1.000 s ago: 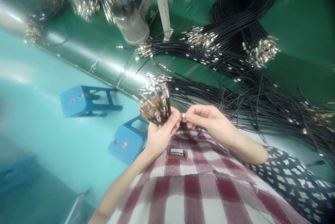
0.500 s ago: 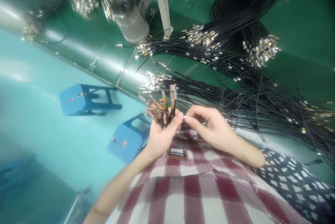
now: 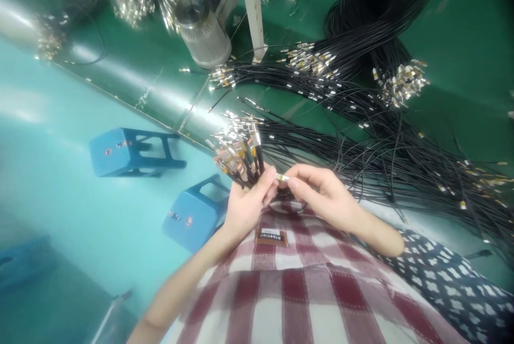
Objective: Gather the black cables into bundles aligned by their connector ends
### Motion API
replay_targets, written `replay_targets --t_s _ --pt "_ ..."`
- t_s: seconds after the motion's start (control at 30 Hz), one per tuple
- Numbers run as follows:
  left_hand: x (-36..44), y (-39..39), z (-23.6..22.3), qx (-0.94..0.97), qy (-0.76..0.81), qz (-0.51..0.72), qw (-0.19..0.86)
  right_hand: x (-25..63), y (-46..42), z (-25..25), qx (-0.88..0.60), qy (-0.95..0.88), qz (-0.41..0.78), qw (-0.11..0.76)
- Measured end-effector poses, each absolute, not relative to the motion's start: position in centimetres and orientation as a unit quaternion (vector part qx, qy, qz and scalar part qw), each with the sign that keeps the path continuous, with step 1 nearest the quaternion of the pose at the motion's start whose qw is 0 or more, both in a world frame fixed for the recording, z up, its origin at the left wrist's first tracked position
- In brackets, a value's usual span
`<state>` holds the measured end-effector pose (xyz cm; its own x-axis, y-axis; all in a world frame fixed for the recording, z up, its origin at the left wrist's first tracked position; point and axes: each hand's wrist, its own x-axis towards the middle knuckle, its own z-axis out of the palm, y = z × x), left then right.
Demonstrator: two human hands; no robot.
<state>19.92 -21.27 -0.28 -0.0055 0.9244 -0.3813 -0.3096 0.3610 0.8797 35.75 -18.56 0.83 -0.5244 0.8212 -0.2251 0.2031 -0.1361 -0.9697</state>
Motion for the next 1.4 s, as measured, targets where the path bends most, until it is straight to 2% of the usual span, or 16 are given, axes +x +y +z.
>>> replay_targets --t_s 0.4,0.6,0.87,1.17,1.4 --pt "19.7 -21.5 0.0 0.399 0.554 0.440 0.584 34.6 -19.4 0.6 -0.443 -0.588 0.601 0.310" --pt "19.5 -21.3 -0.3 0.395 0.555 0.429 0.594 34.8 -19.1 0.3 -0.439 -0.590 0.615 0.286" --pt "19.9 -21.0 -0.5 0.270 0.527 0.482 0.646 35.9 -18.7 -0.1 -0.404 -0.617 0.630 0.244" --pt "19.9 -20.8 0.1 0.320 0.530 0.458 0.639 34.7 -18.6 0.3 -0.421 -0.615 0.609 0.271" --pt "20.4 -21.2 -0.3 0.335 0.519 0.482 0.622 34.8 -19.0 -0.1 -0.402 -0.557 0.670 0.281"
